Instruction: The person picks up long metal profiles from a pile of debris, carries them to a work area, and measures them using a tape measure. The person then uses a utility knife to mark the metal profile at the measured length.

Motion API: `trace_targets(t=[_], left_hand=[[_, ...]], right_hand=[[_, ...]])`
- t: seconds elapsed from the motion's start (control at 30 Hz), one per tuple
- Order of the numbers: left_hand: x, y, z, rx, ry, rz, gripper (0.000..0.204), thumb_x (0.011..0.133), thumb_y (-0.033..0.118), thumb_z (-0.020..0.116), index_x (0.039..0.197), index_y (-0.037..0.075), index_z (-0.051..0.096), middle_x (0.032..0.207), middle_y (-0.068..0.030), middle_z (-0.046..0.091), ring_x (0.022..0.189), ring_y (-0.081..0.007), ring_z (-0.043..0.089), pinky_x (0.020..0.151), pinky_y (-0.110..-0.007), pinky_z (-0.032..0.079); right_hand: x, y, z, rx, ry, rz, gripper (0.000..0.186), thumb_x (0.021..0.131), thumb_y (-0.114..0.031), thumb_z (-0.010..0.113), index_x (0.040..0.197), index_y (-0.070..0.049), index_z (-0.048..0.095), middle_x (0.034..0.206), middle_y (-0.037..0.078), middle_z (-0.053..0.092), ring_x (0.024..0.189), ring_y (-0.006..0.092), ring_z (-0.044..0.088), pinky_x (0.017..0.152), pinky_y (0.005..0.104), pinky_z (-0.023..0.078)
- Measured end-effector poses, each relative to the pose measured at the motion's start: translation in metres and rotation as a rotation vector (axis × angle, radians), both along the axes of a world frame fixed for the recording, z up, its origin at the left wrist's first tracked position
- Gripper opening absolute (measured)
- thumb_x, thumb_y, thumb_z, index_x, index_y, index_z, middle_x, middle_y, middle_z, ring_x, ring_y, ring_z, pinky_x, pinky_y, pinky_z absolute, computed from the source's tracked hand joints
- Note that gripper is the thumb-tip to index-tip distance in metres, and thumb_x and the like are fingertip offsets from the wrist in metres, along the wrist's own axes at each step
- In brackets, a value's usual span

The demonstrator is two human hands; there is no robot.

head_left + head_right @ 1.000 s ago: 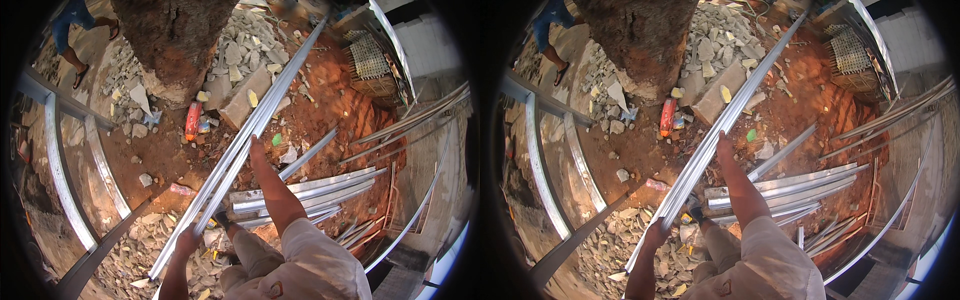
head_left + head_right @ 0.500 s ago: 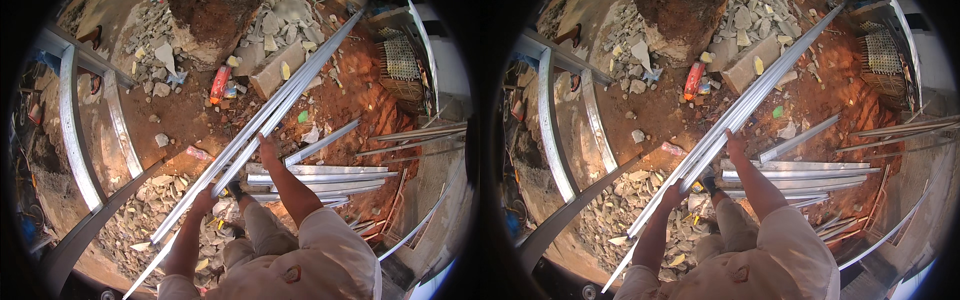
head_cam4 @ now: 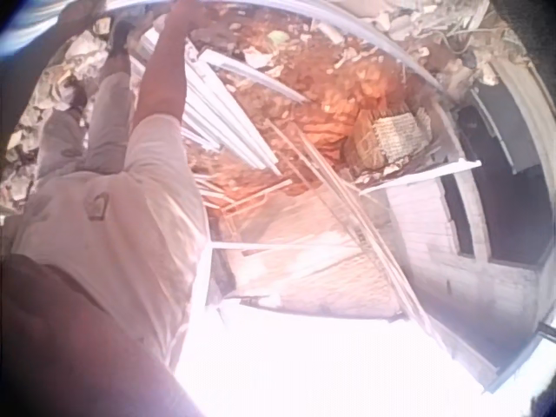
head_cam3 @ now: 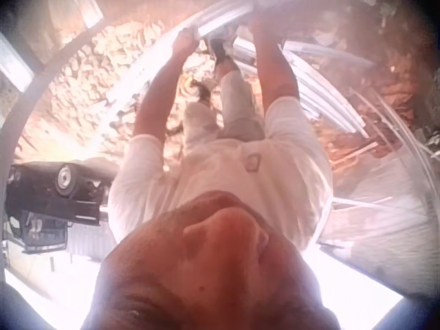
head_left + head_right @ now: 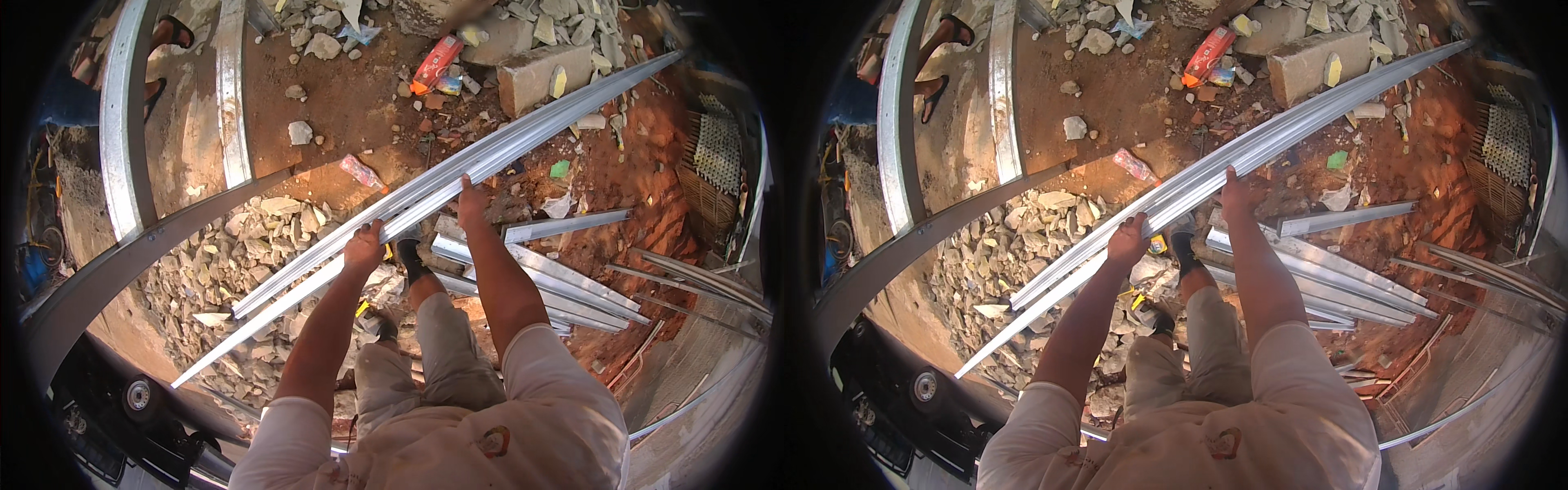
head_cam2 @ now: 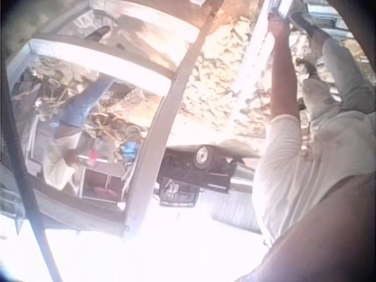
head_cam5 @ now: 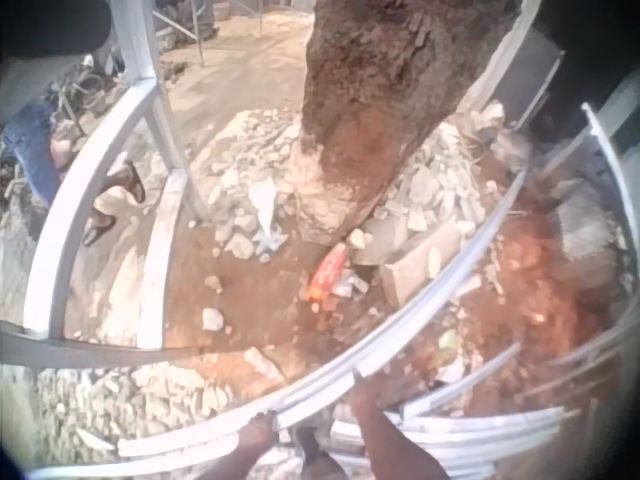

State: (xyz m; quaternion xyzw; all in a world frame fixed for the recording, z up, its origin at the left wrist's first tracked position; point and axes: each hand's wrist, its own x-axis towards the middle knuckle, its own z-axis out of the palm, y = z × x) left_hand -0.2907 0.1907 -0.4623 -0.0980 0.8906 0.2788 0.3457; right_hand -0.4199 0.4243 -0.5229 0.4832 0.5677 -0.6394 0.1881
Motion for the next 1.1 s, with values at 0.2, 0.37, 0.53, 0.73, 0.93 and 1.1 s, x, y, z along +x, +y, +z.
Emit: trace_targets(t=[0.2,0.37,0.53,0.73,0.93,1.1], left_hand=[[0.022,-0.008,-0.046,-0.205,0.165,-0.004,0.067,0.072,0.013,0.068,0.134,0.013,0.045,0.119,-0.0188,0.049,0.111,-0.0355,0.051,0.094,-0.044,0.045],[0.018,-0.012,-0.062,-0.158,0.107,0.07,0.062,0.074,0.012,0.068,0.133,0.016,0.049,0.121,-0.0178,0.048,0.115,-0.0343,0.049,0.096,-0.043,0.044],[0.023,-0.013,-0.059,-0.153,0.02,0.104,0.062,0.08,0.015,0.064,0.138,0.02,0.045,0.132,-0.0197,0.045,0.126,-0.0375,0.042,0.105,-0.045,0.037],[0.045,-0.015,-0.039,-0.19,0.088,0.132,0.066,0.086,0.018,0.055,0.147,0.024,0.031,0.147,-0.0226,0.033,0.141,-0.0385,0.023,0.114,-0.054,0.017],[0.096,-0.019,0.021,-0.091,0.141,0.318,0.07,0.081,0.023,0.063,0.145,0.021,0.034,0.146,-0.022,0.033,0.141,-0.0379,0.022,0.112,-0.058,0.02],[0.187,-0.033,0.055,-0.054,0.116,0.488,0.068,0.08,0.026,0.065,0.142,0.017,0.038,0.139,-0.0199,0.039,0.135,-0.0395,0.03,0.11,-0.054,0.026]], right_hand=[[-0.024,-0.024,0.003,0.105,-0.15,0.179,0.048,0.098,-0.033,0.051,0.135,-0.004,0.04,0.131,0.015,0.047,0.117,0.031,0.053,0.089,0.0433,0.059],[-0.038,-0.016,-0.021,0.165,-0.276,0.302,0.048,0.096,-0.026,0.055,0.136,-0.004,0.039,0.129,0.014,0.048,0.11,0.0292,0.055,0.083,0.0397,0.061],[-0.037,-0.034,-0.018,0.223,-0.292,0.261,0.048,0.095,-0.026,0.058,0.135,-0.004,0.042,0.128,0.015,0.049,0.112,0.03,0.054,0.084,0.0412,0.06],[-0.023,-0.027,-0.018,0.308,-0.277,0.428,0.055,0.093,-0.037,0.058,0.134,-0.002,0.044,0.121,0.019,0.052,0.091,0.0314,0.061,0.077,0.0415,0.057],[0.027,-0.035,-0.007,0.516,-0.156,0.619,0.068,0.086,-0.032,0.067,0.138,0.0,0.037,0.129,0.02,0.053,0.106,0.0329,0.058,0.082,0.0432,0.051],[0.112,-0.045,0.017,0.78,0.171,1.251,0.075,0.085,-0.031,0.065,0.142,0.004,0.03,0.14,0.027,0.043,0.127,0.0397,0.046,0.105,0.0445,0.036]])
